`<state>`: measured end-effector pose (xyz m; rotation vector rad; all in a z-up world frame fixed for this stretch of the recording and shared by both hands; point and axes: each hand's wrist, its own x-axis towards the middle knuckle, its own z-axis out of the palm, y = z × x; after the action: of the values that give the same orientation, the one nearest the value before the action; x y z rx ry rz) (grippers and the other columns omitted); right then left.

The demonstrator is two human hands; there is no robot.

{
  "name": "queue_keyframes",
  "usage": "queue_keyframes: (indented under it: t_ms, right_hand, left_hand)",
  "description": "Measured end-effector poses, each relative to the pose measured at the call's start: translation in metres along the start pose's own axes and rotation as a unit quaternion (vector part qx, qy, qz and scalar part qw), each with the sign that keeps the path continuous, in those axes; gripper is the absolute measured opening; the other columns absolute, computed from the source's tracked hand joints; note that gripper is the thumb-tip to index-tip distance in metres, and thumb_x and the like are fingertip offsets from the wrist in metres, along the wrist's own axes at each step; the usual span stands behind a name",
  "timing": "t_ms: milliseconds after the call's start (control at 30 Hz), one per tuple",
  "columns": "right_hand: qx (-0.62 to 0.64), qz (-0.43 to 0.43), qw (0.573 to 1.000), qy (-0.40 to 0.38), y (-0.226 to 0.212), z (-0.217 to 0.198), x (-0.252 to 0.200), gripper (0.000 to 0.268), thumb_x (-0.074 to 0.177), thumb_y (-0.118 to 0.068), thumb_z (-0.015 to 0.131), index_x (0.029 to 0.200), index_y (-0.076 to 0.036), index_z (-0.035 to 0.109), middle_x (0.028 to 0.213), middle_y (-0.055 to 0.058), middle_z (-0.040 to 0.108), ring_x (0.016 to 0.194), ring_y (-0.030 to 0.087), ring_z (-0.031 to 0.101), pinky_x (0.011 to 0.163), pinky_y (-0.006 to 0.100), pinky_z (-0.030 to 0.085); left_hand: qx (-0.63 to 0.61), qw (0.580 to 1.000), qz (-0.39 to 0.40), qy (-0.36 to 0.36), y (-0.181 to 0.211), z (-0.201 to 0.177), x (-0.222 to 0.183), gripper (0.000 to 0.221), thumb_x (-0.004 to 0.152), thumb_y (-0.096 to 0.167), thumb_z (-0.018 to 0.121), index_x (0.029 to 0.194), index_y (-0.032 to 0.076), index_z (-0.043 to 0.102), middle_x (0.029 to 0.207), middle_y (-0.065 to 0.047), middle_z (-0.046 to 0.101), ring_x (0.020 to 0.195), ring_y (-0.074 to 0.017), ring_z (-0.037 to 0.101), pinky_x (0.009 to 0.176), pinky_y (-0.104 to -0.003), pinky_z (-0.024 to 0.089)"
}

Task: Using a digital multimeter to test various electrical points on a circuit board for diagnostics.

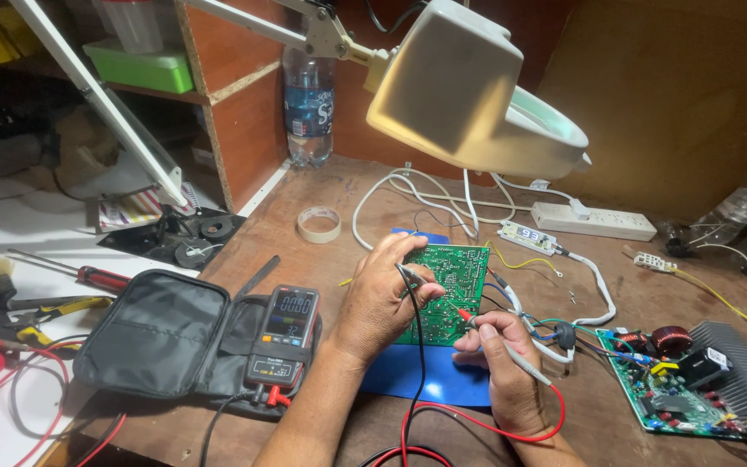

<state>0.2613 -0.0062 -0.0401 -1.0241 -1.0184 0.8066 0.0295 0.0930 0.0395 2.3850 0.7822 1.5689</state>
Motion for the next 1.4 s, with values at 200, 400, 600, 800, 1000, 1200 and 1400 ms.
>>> queue_keyframes:
  t_ms: [200, 400, 600, 800, 1000, 1200, 1400]
  right_hand:
    - [-0.002, -0.005, 1.000, -0.002, 0.000, 0.000, -0.001, 0.025, 0.114, -0.024, 0.066, 0.127, -0.003, 0.072, 0.085, 0.015, 0.078, 0.088, 0.030, 0.086, 0.071, 0.051, 0.078]
    - [-0.005, -0.010, 1.000, 0.000, 0.002, 0.000, 0.000, 0.024, 0.114, -0.022, 0.066, 0.128, -0.003, 0.071, 0.084, 0.015, 0.078, 0.086, 0.030, 0.086, 0.070, 0.050, 0.078]
    - [-0.018, -0.023, 1.000, -0.001, -0.002, 0.003, 0.000, 0.022, 0.115, -0.021, 0.065, 0.126, -0.002, 0.071, 0.080, 0.013, 0.077, 0.083, 0.029, 0.086, 0.068, 0.050, 0.078]
    - [-0.020, -0.018, 1.000, -0.001, -0.001, 0.002, 0.001, 0.022, 0.115, -0.020, 0.065, 0.126, -0.002, 0.070, 0.080, 0.014, 0.076, 0.083, 0.029, 0.086, 0.068, 0.050, 0.078]
    - [-0.012, -0.011, 1.000, -0.001, 0.005, -0.001, 0.002, 0.023, 0.117, -0.020, 0.064, 0.129, -0.001, 0.068, 0.082, 0.016, 0.075, 0.083, 0.033, 0.086, 0.069, 0.051, 0.077]
    - [-0.019, -0.011, 1.000, 0.012, 0.022, -0.013, 0.005, 0.022, 0.124, -0.018, 0.060, 0.137, 0.000, 0.065, 0.085, 0.020, 0.075, 0.085, 0.037, 0.083, 0.073, 0.055, 0.075]
    - [-0.038, -0.011, 0.999, 0.016, 0.025, -0.014, 0.008, 0.021, 0.128, -0.012, 0.058, 0.144, 0.001, 0.062, 0.092, 0.024, 0.072, 0.090, 0.039, 0.080, 0.072, 0.057, 0.071]
  left_hand:
    - [-0.004, 1.000, -0.001, 0.002, 0.001, 0.000, 0.000, 0.037, 0.113, 0.056, 0.069, 0.109, 0.023, 0.085, 0.157, -0.011, 0.075, 0.157, -0.0427, 0.062, 0.121, -0.061, 0.049]
    - [-0.005, 1.000, 0.000, 0.006, 0.001, 0.000, 0.000, 0.034, 0.111, 0.054, 0.073, 0.108, 0.022, 0.086, 0.156, -0.010, 0.075, 0.156, -0.0417, 0.062, 0.124, -0.060, 0.049]
    - [0.001, 1.000, -0.002, 0.006, 0.001, 0.001, 0.000, 0.028, 0.109, 0.049, 0.079, 0.107, 0.022, 0.086, 0.156, -0.010, 0.075, 0.156, -0.0415, 0.062, 0.125, -0.060, 0.049]
    - [-0.006, 1.000, -0.003, 0.008, 0.000, 0.001, 0.000, 0.024, 0.109, 0.044, 0.081, 0.110, 0.021, 0.087, 0.157, -0.010, 0.074, 0.156, -0.0418, 0.062, 0.124, -0.060, 0.050]
    - [0.001, 1.000, -0.013, 0.009, 0.000, 0.003, -0.001, 0.023, 0.105, 0.043, 0.085, 0.111, 0.020, 0.087, 0.157, -0.010, 0.074, 0.157, -0.0418, 0.062, 0.124, -0.059, 0.050]
    - [0.004, 0.999, 0.014, 0.037, 0.003, 0.008, 0.000, 0.028, 0.107, 0.046, 0.080, 0.113, 0.019, 0.085, 0.156, -0.015, 0.076, 0.153, -0.0430, 0.067, 0.126, -0.059, 0.054]
    - [0.012, 1.000, -0.018, 0.020, 0.007, 0.007, -0.002, 0.040, 0.110, 0.056, 0.068, 0.111, 0.021, 0.087, 0.161, -0.010, 0.075, 0.162, -0.0380, 0.063, 0.122, -0.062, 0.057]
